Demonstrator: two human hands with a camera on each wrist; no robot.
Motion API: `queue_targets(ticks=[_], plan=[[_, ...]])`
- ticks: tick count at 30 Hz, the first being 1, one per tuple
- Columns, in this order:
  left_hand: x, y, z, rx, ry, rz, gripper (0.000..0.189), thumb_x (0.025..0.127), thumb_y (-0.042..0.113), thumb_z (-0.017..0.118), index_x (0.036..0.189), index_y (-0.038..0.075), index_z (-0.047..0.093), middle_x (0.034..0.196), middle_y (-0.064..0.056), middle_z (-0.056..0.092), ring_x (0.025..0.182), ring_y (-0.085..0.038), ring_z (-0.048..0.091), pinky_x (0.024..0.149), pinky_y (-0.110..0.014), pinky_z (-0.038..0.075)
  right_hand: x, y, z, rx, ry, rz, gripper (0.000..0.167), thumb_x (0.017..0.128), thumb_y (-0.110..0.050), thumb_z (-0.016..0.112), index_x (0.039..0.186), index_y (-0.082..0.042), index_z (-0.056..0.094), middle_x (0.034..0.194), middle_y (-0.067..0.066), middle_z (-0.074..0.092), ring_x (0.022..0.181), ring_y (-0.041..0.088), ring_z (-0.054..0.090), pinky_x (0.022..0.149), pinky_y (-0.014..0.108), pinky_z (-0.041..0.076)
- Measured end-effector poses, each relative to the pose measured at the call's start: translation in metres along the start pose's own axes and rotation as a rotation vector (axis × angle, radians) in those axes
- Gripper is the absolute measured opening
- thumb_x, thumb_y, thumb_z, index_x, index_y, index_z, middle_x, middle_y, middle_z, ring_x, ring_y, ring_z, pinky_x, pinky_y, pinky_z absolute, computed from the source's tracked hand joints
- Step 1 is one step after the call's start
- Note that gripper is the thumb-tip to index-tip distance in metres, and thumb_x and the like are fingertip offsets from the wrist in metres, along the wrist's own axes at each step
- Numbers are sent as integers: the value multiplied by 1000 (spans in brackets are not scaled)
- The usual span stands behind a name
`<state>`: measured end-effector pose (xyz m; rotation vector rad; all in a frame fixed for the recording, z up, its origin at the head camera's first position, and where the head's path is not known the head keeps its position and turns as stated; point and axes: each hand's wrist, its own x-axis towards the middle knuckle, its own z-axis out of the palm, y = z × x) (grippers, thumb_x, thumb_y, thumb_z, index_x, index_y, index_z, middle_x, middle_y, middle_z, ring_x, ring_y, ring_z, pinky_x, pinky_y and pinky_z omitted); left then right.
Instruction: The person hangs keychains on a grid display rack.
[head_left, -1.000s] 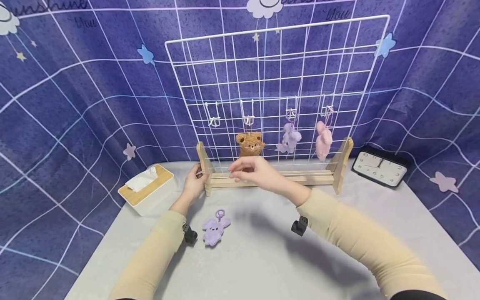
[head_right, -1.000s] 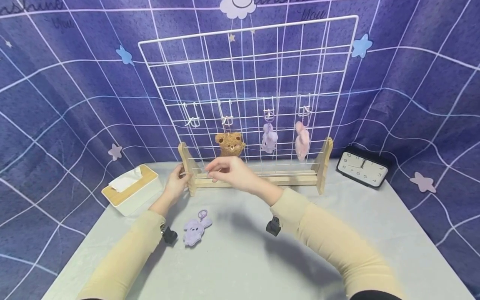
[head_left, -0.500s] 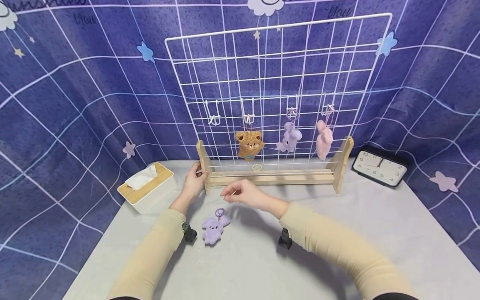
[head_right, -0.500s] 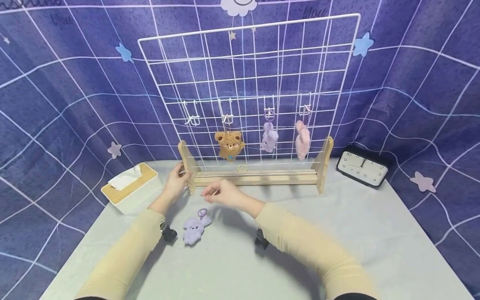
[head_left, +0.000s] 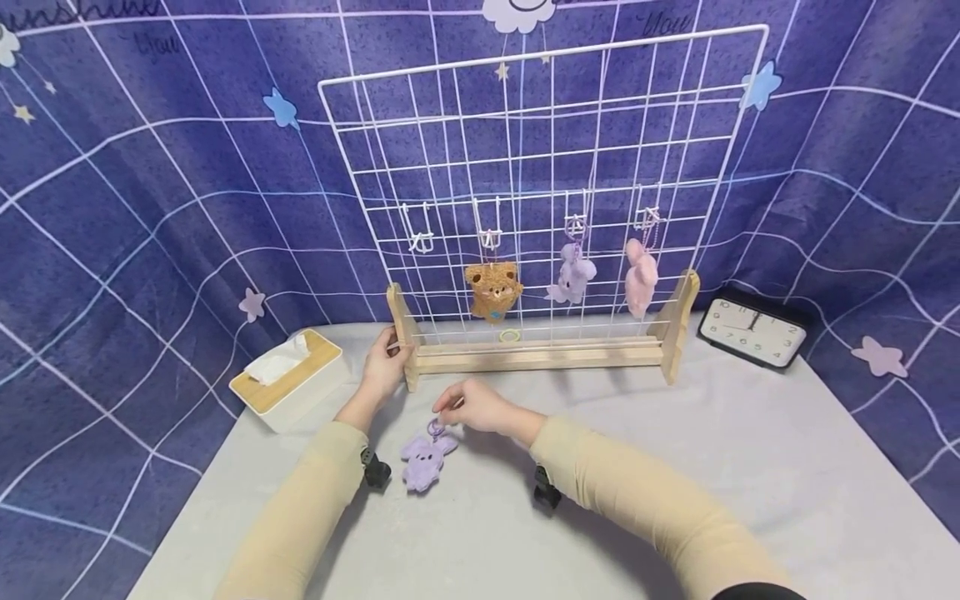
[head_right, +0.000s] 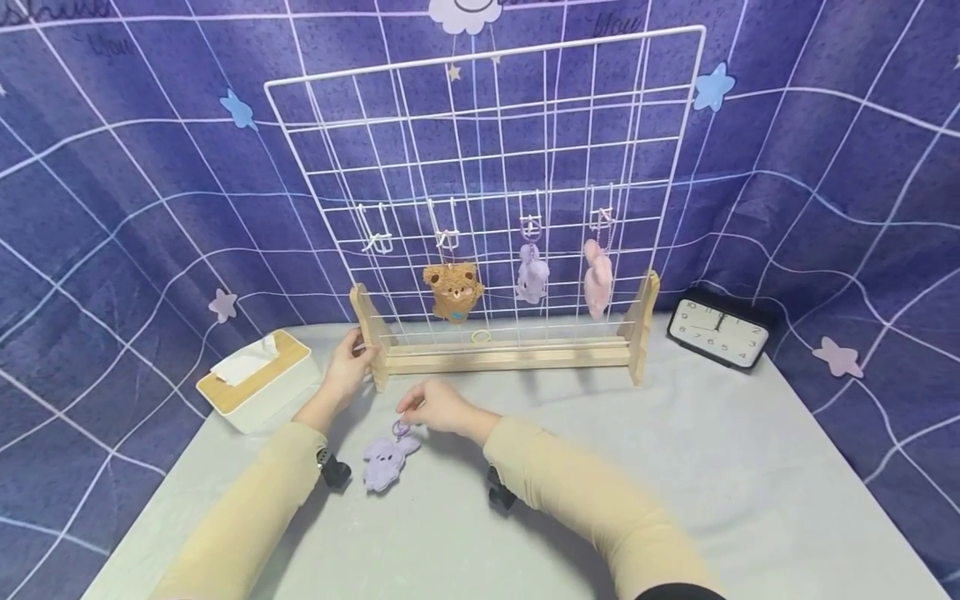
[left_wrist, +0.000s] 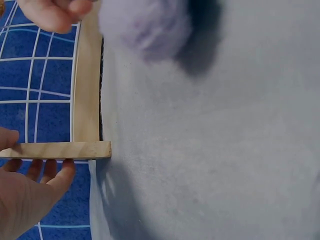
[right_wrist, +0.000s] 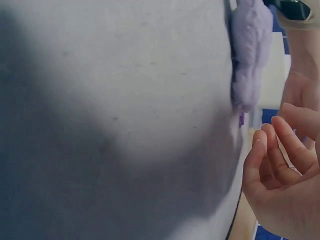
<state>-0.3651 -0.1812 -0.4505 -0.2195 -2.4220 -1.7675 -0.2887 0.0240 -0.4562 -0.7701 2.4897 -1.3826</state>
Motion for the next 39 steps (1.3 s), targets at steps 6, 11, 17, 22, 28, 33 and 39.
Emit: queue_targets(ticks=[6, 11, 17, 22, 28, 33, 39], plan=[[-2, 0, -2, -17, -8, -13, 46, 103, 3, 56, 146, -4, 44, 141, -29, 51, 129, -42, 53, 106, -50, 50, 5, 5, 12, -42, -6, 32, 14, 87, -5, 79, 100, -2, 78, 89, 3, 76, 76, 2, 62, 79, 18, 53], [-2, -3, -3, -37, -9, -19, 46, 103, 3, 56, 147, -3, 44, 142, -28, 51, 129, -41, 53, 106, -50, 50, 7, 6, 18, -96, -18, 37, 11, 87, -6, 80, 98, -4, 79, 82, -1, 74, 72, 1, 59, 75, 18, 51], [-4, -1, -3, -33, -3, -15, 46, 102, 3, 57, 146, -3, 45, 141, -28, 53, 129, -41, 54, 105, -50, 51, 9, 7, 19, -123, -19, 57, 13, 86, -6, 80, 99, -5, 79, 78, -6, 69, 71, 0, 55, 73, 17, 48], [-4, 0, -3, -25, -3, -20, 46, 102, 3, 57, 146, -4, 45, 141, -28, 52, 129, -41, 54, 105, -50, 51, 9, 6, 19, -123, -12, 58, 18, 83, -2, 82, 101, -4, 77, 77, -5, 67, 70, 2, 54, 73, 18, 48], [-3, -1, -2, -17, -2, -10, 46, 102, 2, 56, 146, -4, 44, 141, -29, 52, 129, -42, 53, 105, -49, 51, 10, 6, 19, -180, -13, 67, 22, 81, -3, 83, 103, -7, 79, 77, -6, 67, 72, 2, 54, 76, 20, 47], [-2, -2, 0, -7, 0, -7, 47, 101, 1, 55, 147, -5, 44, 141, -30, 52, 128, -41, 54, 106, -47, 51, 10, 7, 19, -218, -19, 78, 22, 81, -5, 84, 101, -10, 79, 74, -8, 63, 71, 3, 53, 74, 20, 46], [0, -2, 0, -14, 4, -11, 48, 101, 2, 57, 147, -3, 45, 141, -28, 52, 128, -40, 54, 105, -47, 51, 12, 6, 18, -259, -22, 69, 20, 81, -8, 85, 100, -13, 79, 73, -11, 59, 70, 4, 51, 71, 21, 45]])
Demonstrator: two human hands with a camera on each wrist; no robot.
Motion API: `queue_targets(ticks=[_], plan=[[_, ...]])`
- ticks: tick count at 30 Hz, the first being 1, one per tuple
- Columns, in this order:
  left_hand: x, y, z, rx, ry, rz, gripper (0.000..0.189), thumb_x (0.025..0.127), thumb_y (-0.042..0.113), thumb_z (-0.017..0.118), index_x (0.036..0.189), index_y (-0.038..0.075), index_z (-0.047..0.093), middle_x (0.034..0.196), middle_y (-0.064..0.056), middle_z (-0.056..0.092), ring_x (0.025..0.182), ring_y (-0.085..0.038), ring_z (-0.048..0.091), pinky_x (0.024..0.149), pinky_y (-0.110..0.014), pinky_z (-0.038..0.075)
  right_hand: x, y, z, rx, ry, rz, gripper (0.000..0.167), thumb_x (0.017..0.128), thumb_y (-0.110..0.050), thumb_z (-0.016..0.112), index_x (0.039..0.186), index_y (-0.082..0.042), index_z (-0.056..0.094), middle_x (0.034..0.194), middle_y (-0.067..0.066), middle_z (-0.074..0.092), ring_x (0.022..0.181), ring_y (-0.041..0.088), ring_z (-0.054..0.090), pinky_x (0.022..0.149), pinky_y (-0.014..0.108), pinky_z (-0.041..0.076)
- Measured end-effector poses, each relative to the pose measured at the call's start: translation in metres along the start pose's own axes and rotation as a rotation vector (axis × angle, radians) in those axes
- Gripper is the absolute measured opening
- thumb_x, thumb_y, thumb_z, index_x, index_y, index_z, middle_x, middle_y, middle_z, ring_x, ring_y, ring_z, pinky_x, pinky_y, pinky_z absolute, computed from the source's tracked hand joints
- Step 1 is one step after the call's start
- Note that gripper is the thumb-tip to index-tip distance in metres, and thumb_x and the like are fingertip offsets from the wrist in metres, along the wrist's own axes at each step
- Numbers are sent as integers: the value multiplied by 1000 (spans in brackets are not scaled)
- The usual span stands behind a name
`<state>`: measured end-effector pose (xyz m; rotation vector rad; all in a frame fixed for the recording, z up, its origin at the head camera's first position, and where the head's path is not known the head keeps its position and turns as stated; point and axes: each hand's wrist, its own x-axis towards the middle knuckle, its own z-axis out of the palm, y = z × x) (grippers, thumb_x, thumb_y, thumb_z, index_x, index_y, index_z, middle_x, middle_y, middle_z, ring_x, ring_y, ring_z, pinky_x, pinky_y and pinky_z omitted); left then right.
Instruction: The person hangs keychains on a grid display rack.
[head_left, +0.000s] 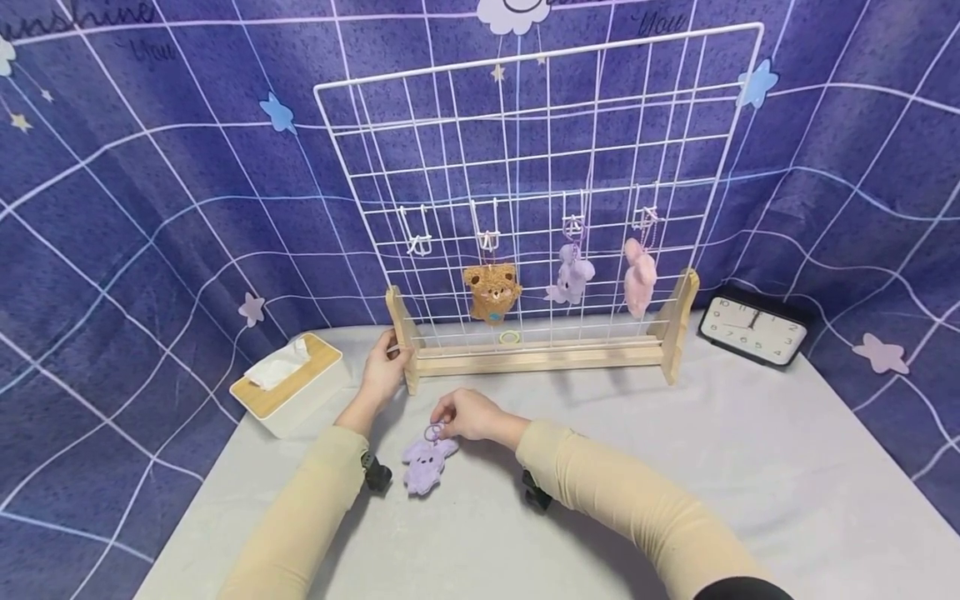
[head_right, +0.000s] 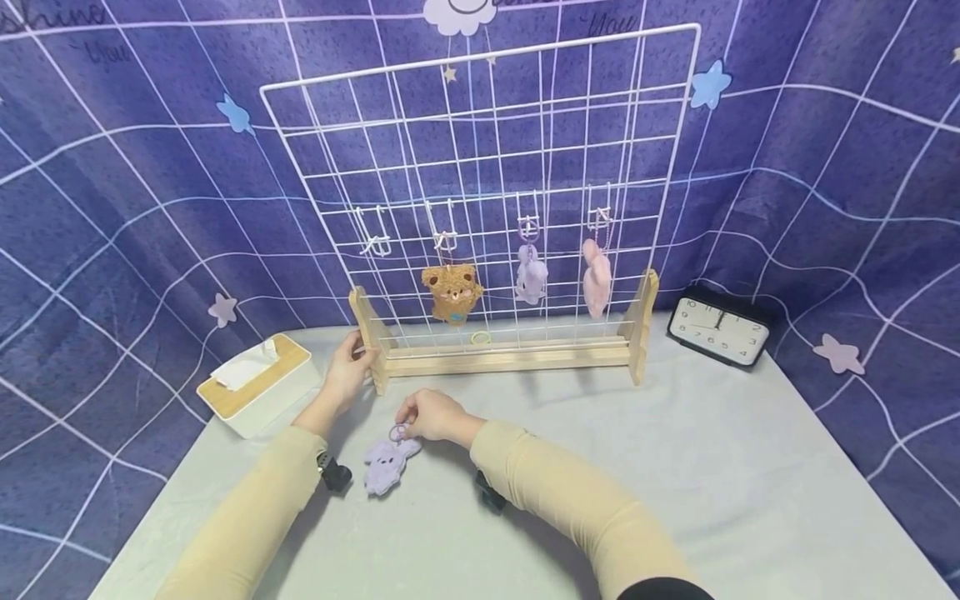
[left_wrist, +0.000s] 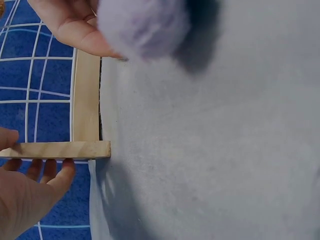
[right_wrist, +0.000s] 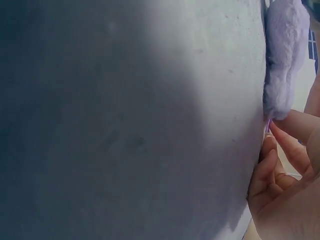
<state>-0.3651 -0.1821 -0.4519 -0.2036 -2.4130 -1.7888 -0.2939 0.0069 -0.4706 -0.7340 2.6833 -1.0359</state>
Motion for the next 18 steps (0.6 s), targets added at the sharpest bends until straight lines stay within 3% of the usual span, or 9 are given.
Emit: queue_targets(ticks=[9, 18], plan=[[1, 0, -1, -19, -17, -4, 47, 103, 3, 56, 148, -3, 44, 142, -28, 51, 129, -39, 53, 107, -47, 49, 1, -2, 0, -62, -26, 4, 26, 80, -14, 87, 105, -20, 80, 76, -11, 60, 72, 4, 52, 67, 21, 45], [0, 1, 0, -29, -17, 5, 46, 102, 2, 56, 146, -4, 45, 139, -29, 52, 128, -41, 53, 105, -50, 51, 0, -4, 1, -73, -24, 33, 23, 80, -17, 88, 100, -24, 80, 80, -11, 63, 76, 4, 53, 69, 22, 45]])
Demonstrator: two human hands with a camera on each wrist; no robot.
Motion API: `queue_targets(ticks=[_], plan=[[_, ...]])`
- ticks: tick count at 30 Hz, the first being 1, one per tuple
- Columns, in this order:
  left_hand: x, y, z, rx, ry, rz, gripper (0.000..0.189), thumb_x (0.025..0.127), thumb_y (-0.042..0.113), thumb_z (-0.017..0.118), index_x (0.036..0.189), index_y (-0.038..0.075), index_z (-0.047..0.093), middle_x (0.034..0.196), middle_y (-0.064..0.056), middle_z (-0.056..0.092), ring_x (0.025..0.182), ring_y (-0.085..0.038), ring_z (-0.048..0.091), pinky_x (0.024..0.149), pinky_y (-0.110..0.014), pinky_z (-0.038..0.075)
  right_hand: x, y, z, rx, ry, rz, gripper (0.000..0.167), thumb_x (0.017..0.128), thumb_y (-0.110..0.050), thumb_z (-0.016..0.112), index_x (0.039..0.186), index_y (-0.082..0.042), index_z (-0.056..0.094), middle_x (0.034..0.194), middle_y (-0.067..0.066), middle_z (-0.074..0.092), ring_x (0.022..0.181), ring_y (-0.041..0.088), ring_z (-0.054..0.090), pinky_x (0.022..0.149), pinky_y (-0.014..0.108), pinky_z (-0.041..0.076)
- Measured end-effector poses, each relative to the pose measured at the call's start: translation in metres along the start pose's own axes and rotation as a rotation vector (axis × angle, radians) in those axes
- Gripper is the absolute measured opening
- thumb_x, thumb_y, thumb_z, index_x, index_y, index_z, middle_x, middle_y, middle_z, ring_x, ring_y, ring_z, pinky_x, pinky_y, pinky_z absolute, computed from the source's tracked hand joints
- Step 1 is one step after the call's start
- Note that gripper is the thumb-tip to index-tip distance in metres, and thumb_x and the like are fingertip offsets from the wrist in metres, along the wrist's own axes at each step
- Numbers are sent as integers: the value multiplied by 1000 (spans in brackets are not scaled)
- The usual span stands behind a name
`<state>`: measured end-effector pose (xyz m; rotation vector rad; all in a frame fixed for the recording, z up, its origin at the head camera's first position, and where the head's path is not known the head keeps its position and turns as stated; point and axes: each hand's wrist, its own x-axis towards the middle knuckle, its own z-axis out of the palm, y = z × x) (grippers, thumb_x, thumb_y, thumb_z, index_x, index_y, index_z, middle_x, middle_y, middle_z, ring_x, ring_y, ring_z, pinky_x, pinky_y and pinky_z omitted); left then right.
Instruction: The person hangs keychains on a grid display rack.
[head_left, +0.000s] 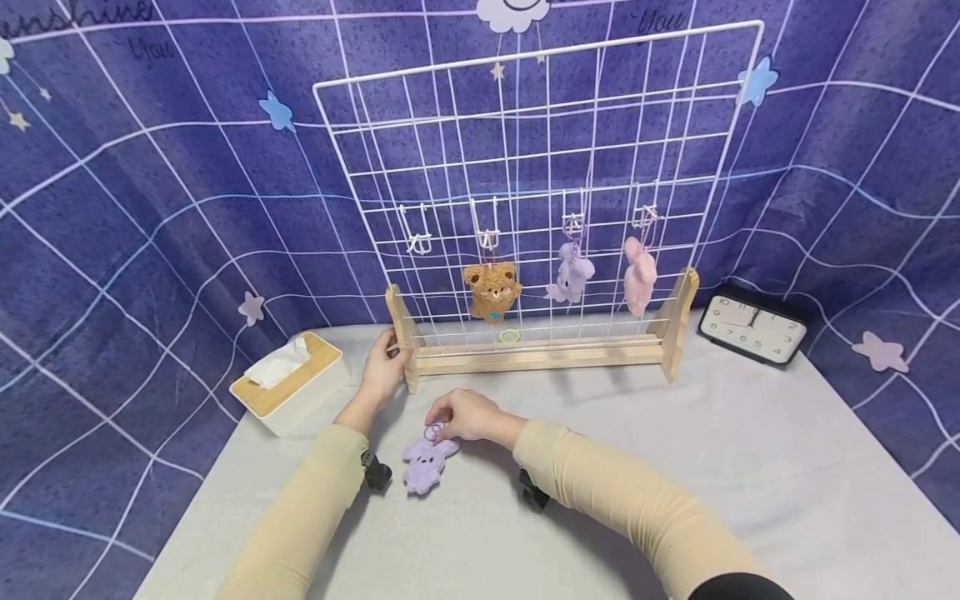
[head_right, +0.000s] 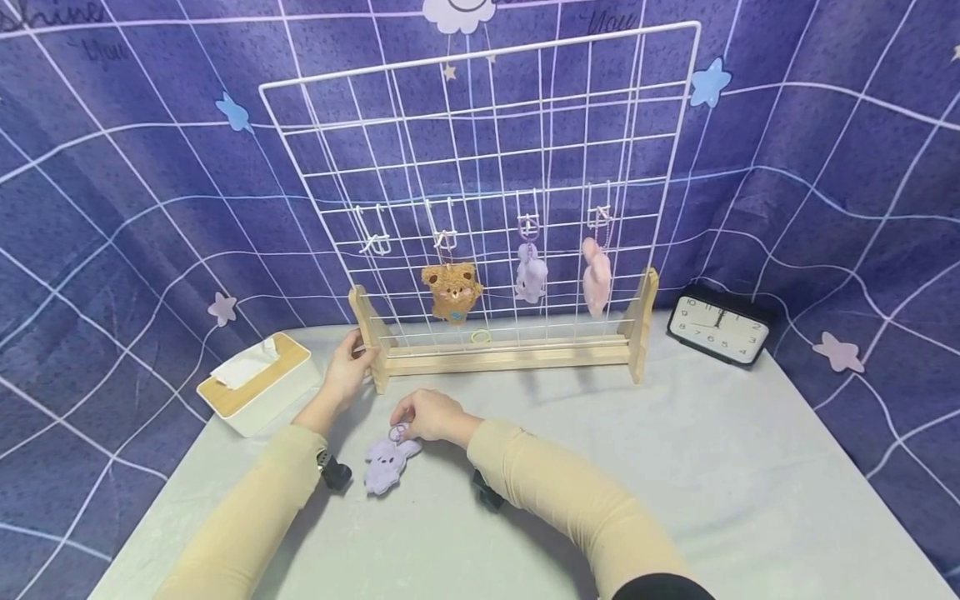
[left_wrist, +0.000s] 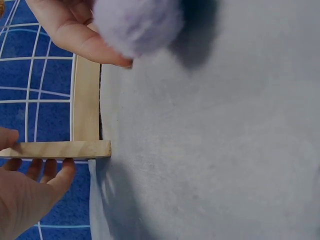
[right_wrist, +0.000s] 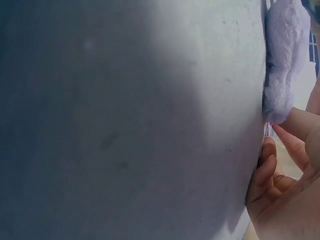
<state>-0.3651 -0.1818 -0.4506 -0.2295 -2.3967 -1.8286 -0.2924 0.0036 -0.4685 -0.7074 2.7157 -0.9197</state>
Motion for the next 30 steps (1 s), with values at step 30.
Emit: queue_targets(ticks=[30], plan=[[0, -1, 0, -11, 9, 1, 47, 101, 0, 56, 146, -4, 45, 142, -29, 52, 128, -40, 54, 106, -48, 51, -3, 2, 1, 110, 31, -66, 24, 76, -2, 87, 93, -12, 74, 77, -6, 67, 70, 4, 55, 75, 24, 46]])
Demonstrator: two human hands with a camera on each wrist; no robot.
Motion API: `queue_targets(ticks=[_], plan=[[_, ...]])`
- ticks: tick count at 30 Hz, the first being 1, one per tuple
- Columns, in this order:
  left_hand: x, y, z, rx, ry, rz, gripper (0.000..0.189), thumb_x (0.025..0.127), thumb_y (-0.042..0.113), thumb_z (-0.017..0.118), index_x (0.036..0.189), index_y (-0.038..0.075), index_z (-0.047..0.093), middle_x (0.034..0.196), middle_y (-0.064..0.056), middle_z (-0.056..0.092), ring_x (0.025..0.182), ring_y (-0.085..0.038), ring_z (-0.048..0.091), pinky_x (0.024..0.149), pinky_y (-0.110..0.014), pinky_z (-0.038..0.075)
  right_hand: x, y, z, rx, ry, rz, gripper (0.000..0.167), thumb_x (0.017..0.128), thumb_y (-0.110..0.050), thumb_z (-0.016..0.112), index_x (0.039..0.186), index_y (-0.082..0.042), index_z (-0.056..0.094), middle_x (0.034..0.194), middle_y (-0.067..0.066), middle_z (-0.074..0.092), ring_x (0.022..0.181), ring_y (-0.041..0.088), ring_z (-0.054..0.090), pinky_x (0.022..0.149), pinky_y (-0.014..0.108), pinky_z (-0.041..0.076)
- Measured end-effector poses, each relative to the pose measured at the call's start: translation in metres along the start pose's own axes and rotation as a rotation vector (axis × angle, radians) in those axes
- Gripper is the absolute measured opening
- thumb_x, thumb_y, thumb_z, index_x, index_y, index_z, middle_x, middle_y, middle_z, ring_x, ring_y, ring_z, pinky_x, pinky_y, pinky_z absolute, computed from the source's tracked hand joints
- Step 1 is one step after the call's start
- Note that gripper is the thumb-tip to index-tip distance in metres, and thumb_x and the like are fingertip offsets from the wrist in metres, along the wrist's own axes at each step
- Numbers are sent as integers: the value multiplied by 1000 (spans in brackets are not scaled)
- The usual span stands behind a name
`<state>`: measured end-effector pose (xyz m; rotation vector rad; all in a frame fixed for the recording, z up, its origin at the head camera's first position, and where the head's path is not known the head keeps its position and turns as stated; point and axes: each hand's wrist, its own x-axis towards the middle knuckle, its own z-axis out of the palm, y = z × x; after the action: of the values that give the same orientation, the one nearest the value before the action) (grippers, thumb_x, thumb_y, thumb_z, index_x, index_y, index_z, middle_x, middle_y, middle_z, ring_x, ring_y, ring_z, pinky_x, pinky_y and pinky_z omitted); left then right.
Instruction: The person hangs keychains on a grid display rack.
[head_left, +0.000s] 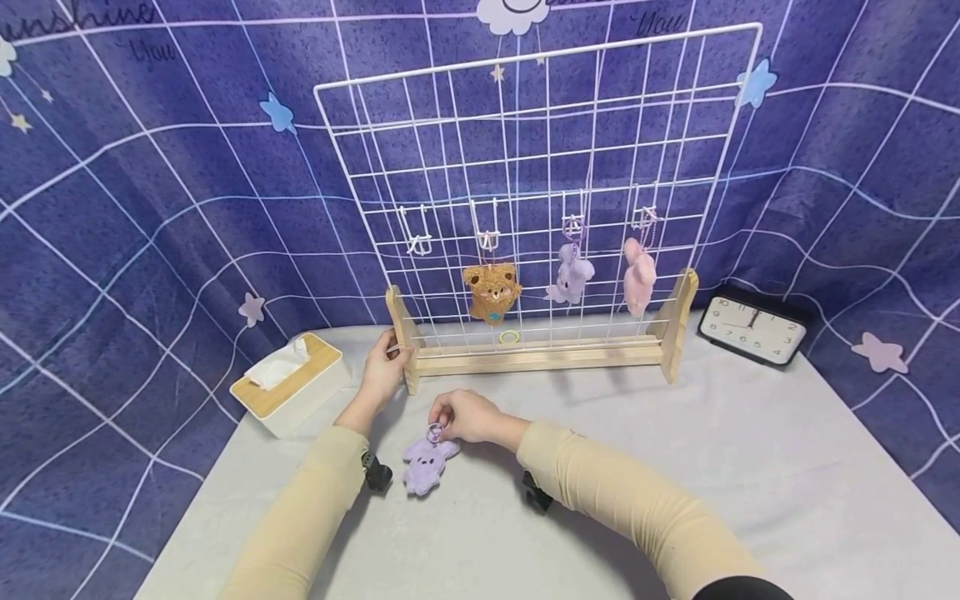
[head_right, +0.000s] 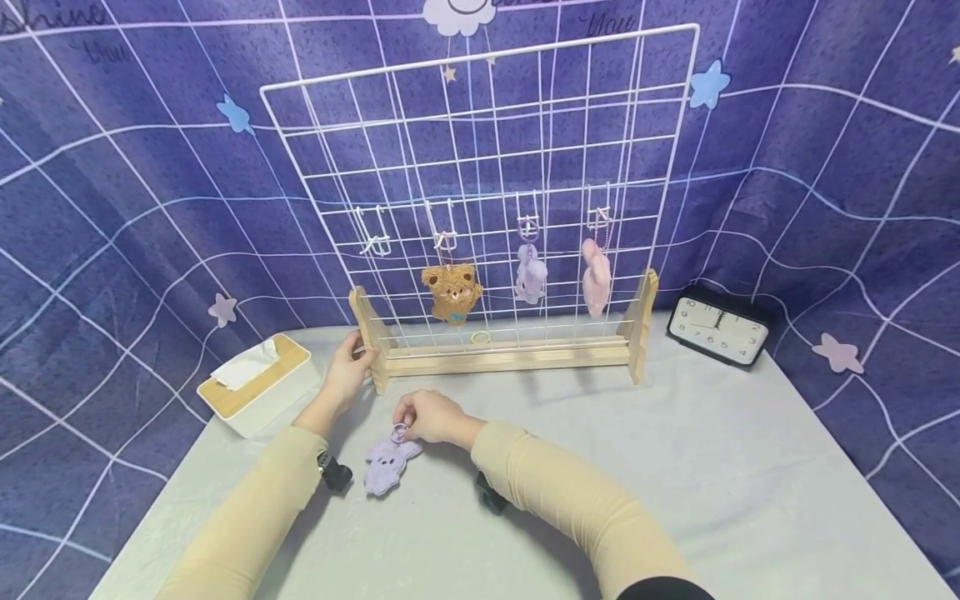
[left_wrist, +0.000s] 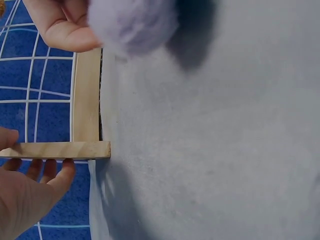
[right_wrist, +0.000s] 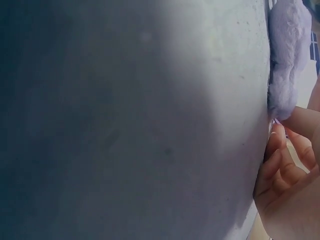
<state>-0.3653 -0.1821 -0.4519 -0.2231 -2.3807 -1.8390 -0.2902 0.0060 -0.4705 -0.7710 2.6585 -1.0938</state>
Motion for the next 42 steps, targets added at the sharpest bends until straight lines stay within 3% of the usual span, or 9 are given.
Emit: queue_targets(ticks=[12, 19, 25, 34, 38, 42], plan=[[0, 0, 0, 17, 2, 6, 48, 101, 1, 57, 147, -5, 44, 140, -30, 51, 128, -42, 53, 105, -50, 51, 1, 4, 0, 62, 7, 12, 12, 80, 0, 83, 84, -9, 76, 71, -6, 69, 64, 2, 58, 71, 19, 49], [-1, 2, 0, 21, 3, 5, 48, 101, 0, 56, 147, -5, 44, 141, -30, 51, 128, -41, 53, 106, -49, 50, -1, 5, -6, 95, -9, -27, 6, 84, -1, 79, 85, -6, 77, 71, -6, 69, 65, 2, 57, 68, 18, 50], [-2, 5, 0, 13, -7, -10, 49, 102, -2, 53, 149, -6, 41, 143, -32, 49, 130, -43, 51, 109, -50, 47, -4, 3, -14, 105, -11, -73, 3, 86, -6, 78, 87, -3, 77, 78, -5, 72, 71, 0, 59, 72, 17, 51], [-23, 40, 1, 15, -29, -4, 48, 100, -6, 53, 146, -14, 40, 140, -37, 48, 129, -48, 51, 107, -53, 48, -4, -2, -19, 229, -25, -77, 3, 88, -1, 73, 89, 2, 75, 74, 2, 72, 69, 29, 70, 55, 18, 51], [-25, 43, 1, 17, -29, 3, 47, 101, -5, 53, 145, -13, 40, 140, -37, 48, 129, -47, 51, 107, -53, 48, -4, -7, -25, 233, -12, -78, 3, 89, 0, 73, 91, 0, 76, 75, 1, 72, 70, 34, 70, 55, 19, 53], [-17, 33, 0, 3, -29, -4, 48, 100, -6, 54, 146, -12, 40, 140, -37, 48, 129, -47, 51, 107, -54, 47, -5, -15, -32, 233, -5, -77, 4, 90, 0, 73, 92, -1, 76, 77, 2, 73, 68, 30, 70, 57, 20, 55]])
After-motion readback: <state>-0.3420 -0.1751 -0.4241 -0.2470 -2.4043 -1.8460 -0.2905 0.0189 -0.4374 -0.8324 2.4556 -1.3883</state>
